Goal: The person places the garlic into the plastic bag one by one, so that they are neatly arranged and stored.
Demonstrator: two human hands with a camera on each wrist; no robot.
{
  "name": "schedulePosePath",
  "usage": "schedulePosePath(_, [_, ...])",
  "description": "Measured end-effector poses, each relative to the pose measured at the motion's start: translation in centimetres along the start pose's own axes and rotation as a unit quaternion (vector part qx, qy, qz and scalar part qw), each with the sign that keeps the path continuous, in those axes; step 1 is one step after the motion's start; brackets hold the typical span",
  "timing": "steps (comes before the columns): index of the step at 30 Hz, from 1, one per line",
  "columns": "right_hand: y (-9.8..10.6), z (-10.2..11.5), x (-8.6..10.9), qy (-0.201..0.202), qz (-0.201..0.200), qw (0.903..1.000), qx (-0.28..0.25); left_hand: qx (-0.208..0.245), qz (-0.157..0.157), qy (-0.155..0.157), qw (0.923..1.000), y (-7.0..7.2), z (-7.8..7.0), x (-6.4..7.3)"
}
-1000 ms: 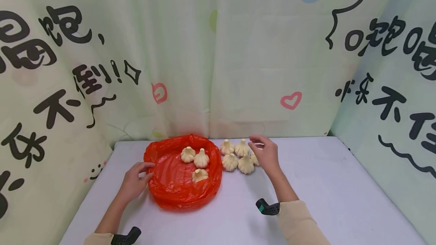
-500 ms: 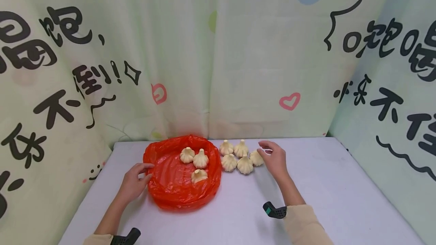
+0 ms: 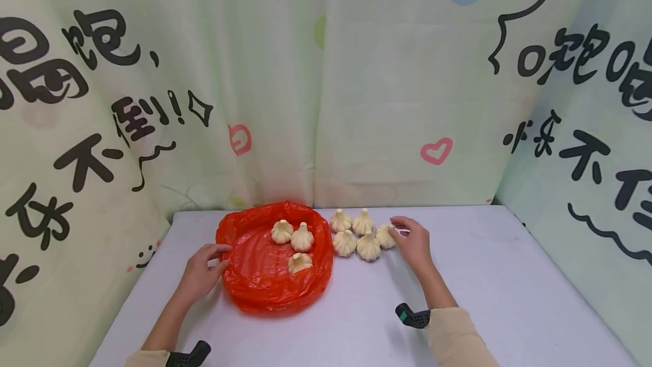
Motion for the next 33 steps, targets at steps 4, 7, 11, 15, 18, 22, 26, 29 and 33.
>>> schedulePosePath(4, [-0.2,-0.6,-0.1,-0.01,0.005,0.9999,-0.001,0.002,0.001,0.003,1.0,0.0,-0.1,0.0])
schedulePosePath(7, [-0.3,-1.1,-0.2,-0.017,0.007,0.9998,0.0,0.004,0.001,0.003,1.0,0.0,-0.1,0.0])
schedulePosePath(11, [-0.2,-1.5,-0.2,-0.018,0.001,0.9998,0.007,0.005,0.002,0.004,1.0,0.0,-0.2,-0.1])
schedulePosePath(15, [-0.2,-1.6,-0.3,-0.012,-0.007,0.9999,0.007,0.007,-0.001,0.003,1.0,0.0,-0.3,-0.2])
schedulePosePath(18, [-0.2,-1.7,-0.3,-0.011,-0.012,0.9998,0.007,0.005,0.0,0.002,1.0,-0.1,-0.2,-0.3])
schedulePosePath(22, [-0.1,-1.7,-0.4,-0.008,-0.018,0.9998,0.008,0.001,0.003,0.008,1.0,-0.2,-0.1,-0.4])
schedulePosePath(26, [-0.2,-1.7,-0.4,-0.01,-0.017,0.9998,0.007,0.0,0.005,0.01,0.9999,-0.2,-0.1,-0.4])
schedulePosePath(29, [-0.3,-1.6,-0.3,-0.012,-0.016,0.9998,0.005,0.001,0.007,0.008,0.9999,-0.2,0.0,-0.3])
schedulePosePath(33, [-0.3,-1.4,-0.2,-0.014,-0.015,0.9998,0.003,0.001,0.007,0.008,0.9999,-0.3,0.0,-0.3])
Point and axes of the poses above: each hand's wrist, its own x-axis away from the middle knuckle, its own y-axis out of the back of the hand, z = x × y, the point moved 6 cm from there along -x, towards the middle knuckle, and after that the axes turned 7 degrees about -x, right-handed, at the moved point
